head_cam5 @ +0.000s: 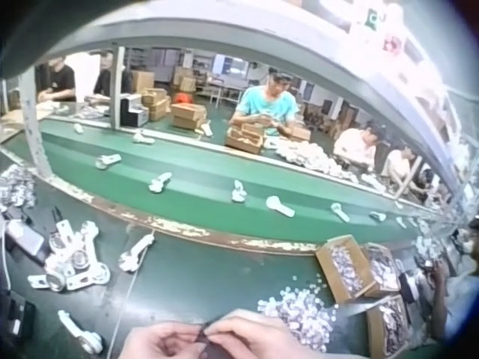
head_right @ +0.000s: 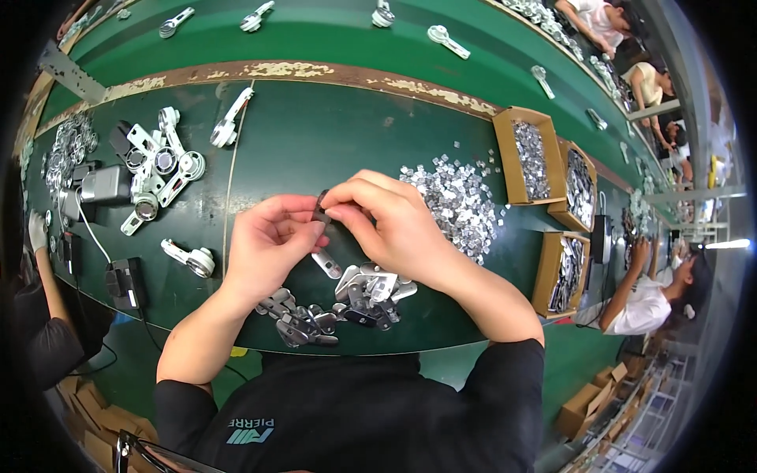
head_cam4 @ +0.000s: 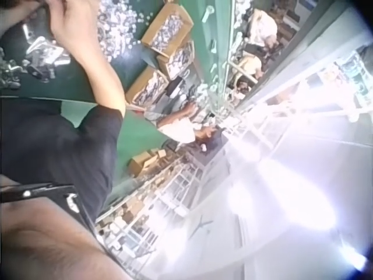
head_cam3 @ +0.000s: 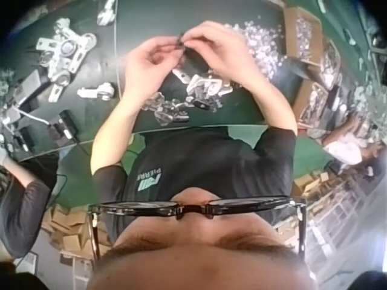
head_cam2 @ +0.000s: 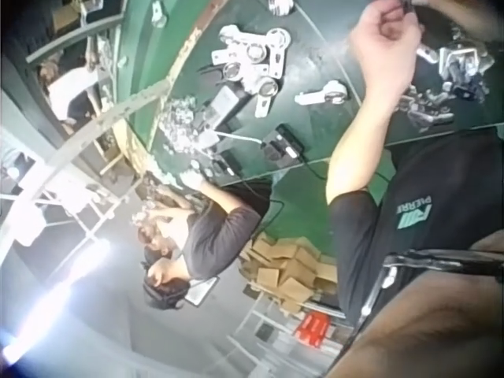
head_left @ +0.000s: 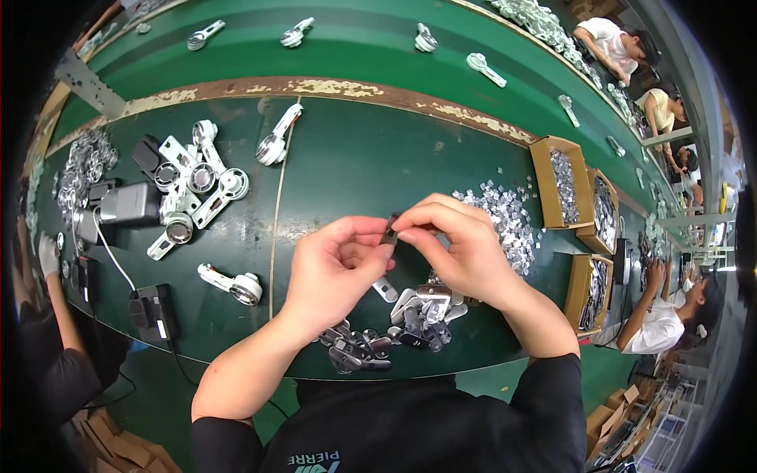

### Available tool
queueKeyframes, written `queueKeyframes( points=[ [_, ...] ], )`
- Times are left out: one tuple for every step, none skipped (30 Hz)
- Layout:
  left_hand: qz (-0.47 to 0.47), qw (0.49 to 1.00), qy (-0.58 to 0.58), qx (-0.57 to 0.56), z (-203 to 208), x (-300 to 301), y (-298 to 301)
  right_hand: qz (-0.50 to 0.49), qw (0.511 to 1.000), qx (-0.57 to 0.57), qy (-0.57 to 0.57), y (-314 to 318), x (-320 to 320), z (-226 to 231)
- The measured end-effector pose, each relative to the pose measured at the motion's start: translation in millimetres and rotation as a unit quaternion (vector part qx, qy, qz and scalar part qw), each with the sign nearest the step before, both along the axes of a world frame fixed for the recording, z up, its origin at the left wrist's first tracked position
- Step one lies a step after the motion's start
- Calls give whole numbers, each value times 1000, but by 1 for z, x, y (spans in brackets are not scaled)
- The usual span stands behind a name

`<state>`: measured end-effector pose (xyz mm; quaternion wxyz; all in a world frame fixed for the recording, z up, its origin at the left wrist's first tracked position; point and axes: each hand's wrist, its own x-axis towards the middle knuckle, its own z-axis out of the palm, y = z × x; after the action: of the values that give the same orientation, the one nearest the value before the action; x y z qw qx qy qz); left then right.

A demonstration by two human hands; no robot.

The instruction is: The person assembles small electronic or mechanical components by hand, joining plastic components to metal brackets on a workpiece at a factory workstation.

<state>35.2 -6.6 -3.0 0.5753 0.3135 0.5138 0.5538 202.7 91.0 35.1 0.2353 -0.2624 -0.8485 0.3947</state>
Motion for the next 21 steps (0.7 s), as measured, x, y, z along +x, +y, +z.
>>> queueKeyframes(
  points=[
    [1, 1000, -19, 7, 0, -1, 0, 5, 999, 29, -17, 1, -4, 2],
    [-1, 999, -27, 17, -2, -2, 0, 10, 999, 29, -17, 3, -6, 1],
    [3, 999, -28, 18, -2, -4, 0, 4, 1000, 11, -8, 5, -7, 1],
    [1, 999, -28, 24, -2, -4, 1, -2, 1000, -8, 1, 7, -8, 0],
    [-2, 999, -29, 32, -2, -5, 1, -11, 999, -16, 39, 11, -11, -4],
    [-10, 999, -10, 40, 0, -5, 1, -19, 994, -104, 26, 13, -13, 2],
    [-21, 998, 9, 51, 0, -7, 2, -28, 982, -188, 14, 17, -14, 7],
    [-25, 997, 36, 57, 2, -8, 0, -10, 980, -197, -9, 24, -17, 9],
    [-9, 994, 75, 85, 0, -10, -1, -9, 981, -192, -8, 25, -21, 9],
    [3, 987, 110, 118, -2, -14, 0, -13, 983, -182, -8, 25, -27, 9],
    [11, 983, 126, 133, -3, -17, 1, -11, 990, -141, 10, 22, -30, 8],
    [23, 992, 65, 110, -1, -18, 3, 8, 995, -95, 26, 20, -33, 12],
    [34, 996, 4, 83, 3, -19, 2, 30, 998, -28, 51, 20, -35, 8],
    [42, 994, 6, 103, 3, -21, 2, 40, 997, -18, 62, 22, -36, 7],
    [38, 992, 38, 118, 5, -22, 3, 51, 996, -9, 73, 24, -37, 7],
    [38, 988, 72, 132, 7, -25, 3, 44, 994, -58, 80, 26, -40, 7],
    [42, 988, 54, 138, 5, -28, 4, 53, 987, -120, 96, 29, -42, 4],
    [50, 991, -8, 123, 7, -30, 4, 62, 975, -181, 112, 33, -45, 1],
    [58, 990, -71, 108, 10, -33, 5, 64, 935, -326, 122, 38, -50, 2],
    [68, 988, -106, 95, 10, -38, 4, 94, 912, -386, 99, 52, -55, 4],
    [71, 987, -102, 97, 10, -42, 3, 125, 884, -444, 76, 75, -62, 7]
  ],
)
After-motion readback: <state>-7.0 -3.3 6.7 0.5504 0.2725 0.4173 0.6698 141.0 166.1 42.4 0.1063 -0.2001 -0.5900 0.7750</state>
